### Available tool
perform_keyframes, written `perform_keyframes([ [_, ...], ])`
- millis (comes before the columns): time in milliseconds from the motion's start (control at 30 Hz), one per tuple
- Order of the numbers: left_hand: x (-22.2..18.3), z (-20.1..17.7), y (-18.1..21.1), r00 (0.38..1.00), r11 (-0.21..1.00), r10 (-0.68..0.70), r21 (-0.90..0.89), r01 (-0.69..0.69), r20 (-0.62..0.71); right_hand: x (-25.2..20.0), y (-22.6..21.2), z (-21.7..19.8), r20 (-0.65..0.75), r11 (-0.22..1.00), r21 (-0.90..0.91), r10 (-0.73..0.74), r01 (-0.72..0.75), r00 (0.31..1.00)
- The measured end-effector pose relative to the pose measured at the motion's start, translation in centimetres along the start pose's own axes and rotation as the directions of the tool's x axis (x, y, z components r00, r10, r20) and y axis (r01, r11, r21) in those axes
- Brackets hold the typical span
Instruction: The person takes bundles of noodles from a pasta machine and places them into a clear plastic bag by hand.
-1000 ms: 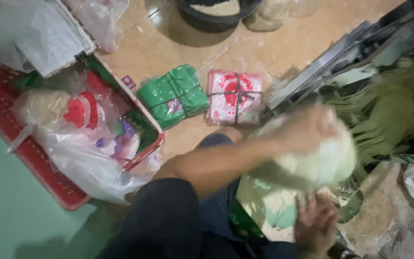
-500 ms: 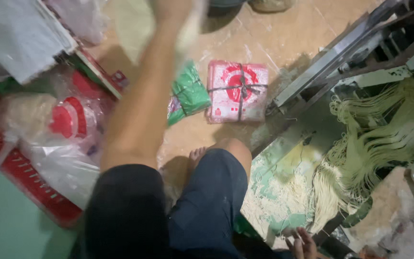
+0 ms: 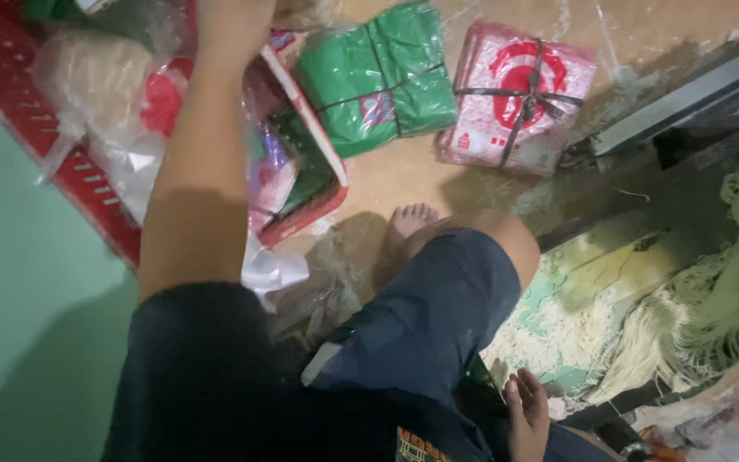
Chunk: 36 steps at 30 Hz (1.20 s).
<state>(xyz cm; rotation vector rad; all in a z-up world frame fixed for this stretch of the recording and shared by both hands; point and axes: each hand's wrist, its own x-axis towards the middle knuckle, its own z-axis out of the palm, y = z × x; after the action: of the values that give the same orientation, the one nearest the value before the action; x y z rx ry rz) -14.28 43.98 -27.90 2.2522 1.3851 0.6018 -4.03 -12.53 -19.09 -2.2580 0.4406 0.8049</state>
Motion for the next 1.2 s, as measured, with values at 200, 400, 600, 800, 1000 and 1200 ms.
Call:
perform_keyframes([
  [200, -14.5, -1.3, -9.5, 0.859, 0.84, -0.391, 0.51, 0.185, 0.331, 0.5, 2.9, -1.5, 0.071, 0.991, -0.075, -0.107, 0.112, 0.992],
  [400, -23.4, -3.9, -10.3, 0.917, 0.709, -0.386, 0.669, 0.224, 0.101, -2.7, 0.2, -3.7, 0.315, 0.939, 0.042, -0.337, 0.342, 0.887],
  [600, -23.4, -7.0, -7.0, 0.701, 0.611, -0.705, 0.596, 0.522, 0.109, -2.4, 0.4, -5.0, 0.958, 0.769, -0.145, -0.048, 0.623, 0.282],
  [800, -24.8, -5.2, -10.6, 0.626, 0.549, -0.779, 0.471, 0.691, -0.011, -3.9, 1.5, -5.4, 0.921, 0.771, -0.245, -0.004, 0.588, 0.39],
  [1000, -25.2, -4.7, -12.7, 0.682, 0.594, -0.73, 0.539, 0.597, 0.049, -5.5, 1.1, -5.8, 0.913, 0.821, -0.125, -0.124, 0.557, 0.388],
  [1200, -24.3, -5.6, -13.0, 0.771, 0.663, -0.636, 0.483, 0.572, -0.039, -7.6, -0.1, -5.6, 0.907, 0.827, -0.053, -0.194, 0.559, 0.373],
])
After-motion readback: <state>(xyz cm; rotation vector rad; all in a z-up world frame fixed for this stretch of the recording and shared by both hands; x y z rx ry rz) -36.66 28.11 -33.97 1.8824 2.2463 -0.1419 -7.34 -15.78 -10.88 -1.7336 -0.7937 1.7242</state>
